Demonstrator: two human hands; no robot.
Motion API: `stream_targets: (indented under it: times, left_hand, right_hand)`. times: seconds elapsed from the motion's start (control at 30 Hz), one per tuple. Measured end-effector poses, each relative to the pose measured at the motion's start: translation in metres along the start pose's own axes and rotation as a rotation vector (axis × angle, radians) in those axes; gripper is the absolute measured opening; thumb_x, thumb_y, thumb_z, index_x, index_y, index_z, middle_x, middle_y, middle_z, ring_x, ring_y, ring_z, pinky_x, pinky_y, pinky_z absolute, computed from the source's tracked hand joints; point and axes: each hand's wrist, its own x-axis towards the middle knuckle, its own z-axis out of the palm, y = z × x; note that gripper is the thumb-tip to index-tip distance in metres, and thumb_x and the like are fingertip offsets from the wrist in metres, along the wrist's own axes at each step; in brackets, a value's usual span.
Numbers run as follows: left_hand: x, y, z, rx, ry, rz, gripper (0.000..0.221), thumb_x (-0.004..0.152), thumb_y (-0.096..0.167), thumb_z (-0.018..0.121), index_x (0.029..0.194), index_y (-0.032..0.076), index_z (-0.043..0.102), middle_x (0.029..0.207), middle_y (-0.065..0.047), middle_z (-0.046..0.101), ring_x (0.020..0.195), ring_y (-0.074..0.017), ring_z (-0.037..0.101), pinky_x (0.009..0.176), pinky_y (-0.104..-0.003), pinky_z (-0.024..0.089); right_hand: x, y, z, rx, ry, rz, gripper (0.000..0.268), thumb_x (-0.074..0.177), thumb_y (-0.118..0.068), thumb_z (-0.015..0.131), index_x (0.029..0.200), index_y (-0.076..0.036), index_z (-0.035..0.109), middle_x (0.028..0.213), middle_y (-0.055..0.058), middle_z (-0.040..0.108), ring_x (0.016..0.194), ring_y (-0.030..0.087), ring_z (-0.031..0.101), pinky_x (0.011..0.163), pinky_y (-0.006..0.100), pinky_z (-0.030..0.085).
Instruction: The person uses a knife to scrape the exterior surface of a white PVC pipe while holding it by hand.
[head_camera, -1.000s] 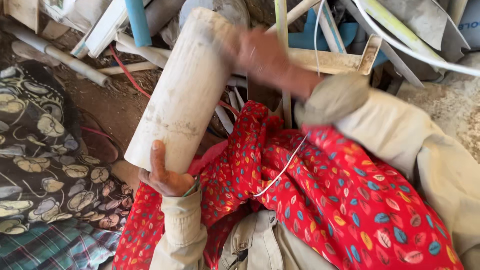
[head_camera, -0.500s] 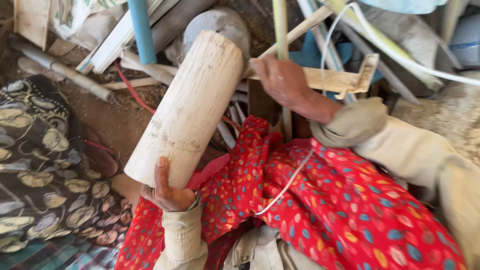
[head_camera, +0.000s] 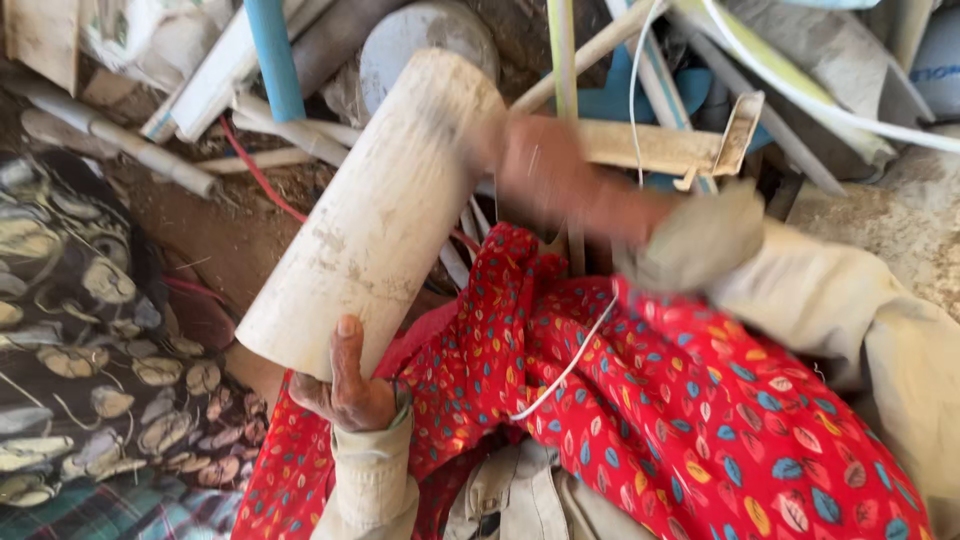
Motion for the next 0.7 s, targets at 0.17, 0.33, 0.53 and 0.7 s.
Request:
stream_targets:
  times: [0.17,0.33,0.53,0.7]
  left_hand:
    - [-0.019,-0.008,0.002,0.181,-0.004,-0.011,0.028,0.093,-0.010,0.068,0.120,-0.003,0.074,0.114,-0.022,0.074,0.102,-0.0425,0.068,0.089,-0.045,0.059]
    - [-0.007,-0.010,0.007,-0.085,0.011,0.000,0.025,0.099,-0.009,0.067,0.122,0.000,0.072,0.116,-0.022,0.073,0.106,-0.0353,0.073,0.092,-0.043,0.061]
    - [-0.025,-0.004,0.001,0.267,-0.006,0.025,0.026,0.091,-0.006,0.069,0.116,-0.001,0.076,0.110,-0.021,0.076,0.094,-0.0419,0.065,0.082,-0.046,0.056]
    - [-0.005,0.006,-0.002,0.052,0.001,0.041,0.021,0.099,-0.004,0.067,0.119,-0.004,0.074,0.113,-0.026,0.071,0.101,-0.0401,0.071,0.087,-0.044,0.059]
  right_hand:
    - [0.002,0.000,-0.002,-0.085,0.049,-0.219,0.040,0.106,-0.041,0.053,0.090,-0.008,0.070,0.074,0.020,0.068,0.065,0.040,0.068,0.055,0.052,0.053]
    - [-0.041,-0.022,0.014,-0.068,-0.055,-0.151,0.040,0.107,-0.041,0.059,0.095,-0.003,0.067,0.062,0.021,0.061,0.057,0.040,0.065,0.057,0.052,0.054]
    - [-0.001,0.008,0.000,-0.296,-0.026,-0.314,0.015,0.108,-0.022,0.063,0.107,-0.008,0.069,0.082,0.015,0.068,0.063,0.034,0.065,0.052,0.046,0.053]
    - [-0.042,-0.014,0.022,-0.026,-0.076,-0.638,0.016,0.094,-0.023,0.061,0.104,-0.013,0.067,0.089,0.011,0.068,0.075,0.030,0.069,0.061,0.045,0.055]
